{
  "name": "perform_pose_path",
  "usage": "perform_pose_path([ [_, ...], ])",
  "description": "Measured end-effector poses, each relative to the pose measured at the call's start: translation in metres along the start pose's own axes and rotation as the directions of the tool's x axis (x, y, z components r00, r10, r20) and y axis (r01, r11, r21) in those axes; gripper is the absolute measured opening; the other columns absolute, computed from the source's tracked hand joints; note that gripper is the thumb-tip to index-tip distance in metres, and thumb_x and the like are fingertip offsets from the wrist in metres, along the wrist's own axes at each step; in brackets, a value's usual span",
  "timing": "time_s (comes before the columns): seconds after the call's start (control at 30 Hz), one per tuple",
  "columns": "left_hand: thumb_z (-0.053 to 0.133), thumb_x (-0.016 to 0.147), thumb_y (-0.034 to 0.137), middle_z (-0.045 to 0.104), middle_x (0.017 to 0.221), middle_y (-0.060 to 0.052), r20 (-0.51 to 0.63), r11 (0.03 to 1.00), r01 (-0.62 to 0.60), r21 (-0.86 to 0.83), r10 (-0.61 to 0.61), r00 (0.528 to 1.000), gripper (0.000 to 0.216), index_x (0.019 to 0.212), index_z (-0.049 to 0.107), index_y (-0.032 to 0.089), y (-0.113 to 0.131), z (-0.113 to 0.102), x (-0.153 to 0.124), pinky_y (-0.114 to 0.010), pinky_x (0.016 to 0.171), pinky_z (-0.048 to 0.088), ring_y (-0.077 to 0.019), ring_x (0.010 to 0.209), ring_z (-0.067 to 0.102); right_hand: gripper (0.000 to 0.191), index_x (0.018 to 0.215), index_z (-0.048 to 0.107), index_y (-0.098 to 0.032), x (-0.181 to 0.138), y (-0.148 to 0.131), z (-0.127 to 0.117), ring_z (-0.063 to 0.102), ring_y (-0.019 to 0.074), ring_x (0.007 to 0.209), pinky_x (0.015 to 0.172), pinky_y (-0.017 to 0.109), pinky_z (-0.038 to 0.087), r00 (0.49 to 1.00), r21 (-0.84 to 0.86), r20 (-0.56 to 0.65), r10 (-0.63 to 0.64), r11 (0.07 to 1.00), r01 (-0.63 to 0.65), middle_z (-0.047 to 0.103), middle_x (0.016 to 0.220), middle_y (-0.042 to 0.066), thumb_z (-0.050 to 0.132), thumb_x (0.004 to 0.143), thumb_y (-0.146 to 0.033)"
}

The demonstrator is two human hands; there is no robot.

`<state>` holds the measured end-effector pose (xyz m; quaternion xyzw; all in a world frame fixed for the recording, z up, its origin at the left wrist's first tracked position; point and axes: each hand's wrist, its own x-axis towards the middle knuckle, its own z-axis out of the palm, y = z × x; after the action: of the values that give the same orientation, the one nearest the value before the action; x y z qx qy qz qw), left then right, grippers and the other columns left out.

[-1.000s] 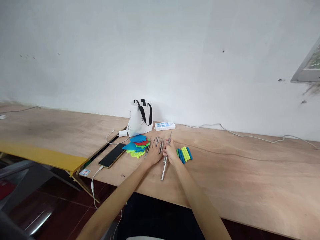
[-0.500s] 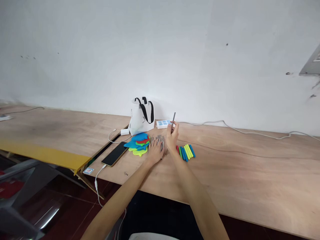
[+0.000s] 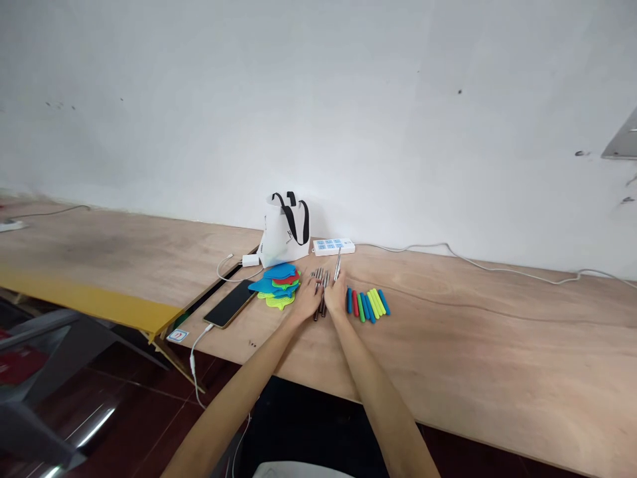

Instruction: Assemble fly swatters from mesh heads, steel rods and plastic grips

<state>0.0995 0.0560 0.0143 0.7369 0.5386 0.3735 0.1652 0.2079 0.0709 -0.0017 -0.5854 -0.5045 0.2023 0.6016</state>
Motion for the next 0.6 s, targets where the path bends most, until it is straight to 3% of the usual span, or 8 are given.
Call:
perform_pose_path([
  [0.23, 0.051, 0.093, 0.018, 0.072, 0.117, -0.012, -0.054, 0.979, 0.090, -0.182, -0.101, 0.993, 0.022, 0.104, 0.070, 0.018, -0.001, -0.001, 0.007, -0.041, 0.106, 0.045, -0.0269, 0.116, 0.064, 0.069, 0.144, 0.048, -0.018, -0.008, 0.014, 0.008, 0.054, 0.0279, 0.132, 0.114, 0.045, 0.038, 0.992, -0.038, 0.116, -0.041, 0.998, 0.046, 0.062, 0.138, 0.012, 0.049, 0.075, -0.019],
  [0.43, 0.058, 0.091, 0.022, 0.073, 0.118, -0.010, -0.100, 0.923, 0.154, -0.353, -0.201, 0.974, 0.017, 0.102, 0.071, 0.019, 0.000, 0.002, 0.009, -0.041, 0.107, 0.045, -0.0266, 0.119, 0.063, 0.073, 0.150, 0.044, -0.022, -0.010, 0.022, -0.003, 0.056, 0.0215, 0.132, 0.114, 0.038, 0.041, 0.984, -0.053, 0.165, -0.060, 0.996, 0.069, 0.063, 0.141, 0.005, 0.046, 0.077, -0.018],
  [0.6, 0.065, 0.087, 0.023, 0.073, 0.117, -0.007, -0.068, 0.859, 0.161, -0.487, -0.221, 0.973, 0.016, 0.101, 0.071, 0.021, 0.001, 0.008, 0.006, -0.040, 0.106, 0.046, -0.0257, 0.119, 0.064, 0.076, 0.151, 0.044, -0.018, -0.015, 0.019, -0.013, 0.048, 0.0227, 0.140, 0.119, 0.042, 0.036, 0.980, -0.110, 0.185, -0.069, 0.990, 0.090, 0.056, 0.149, 0.008, 0.044, 0.075, -0.013],
])
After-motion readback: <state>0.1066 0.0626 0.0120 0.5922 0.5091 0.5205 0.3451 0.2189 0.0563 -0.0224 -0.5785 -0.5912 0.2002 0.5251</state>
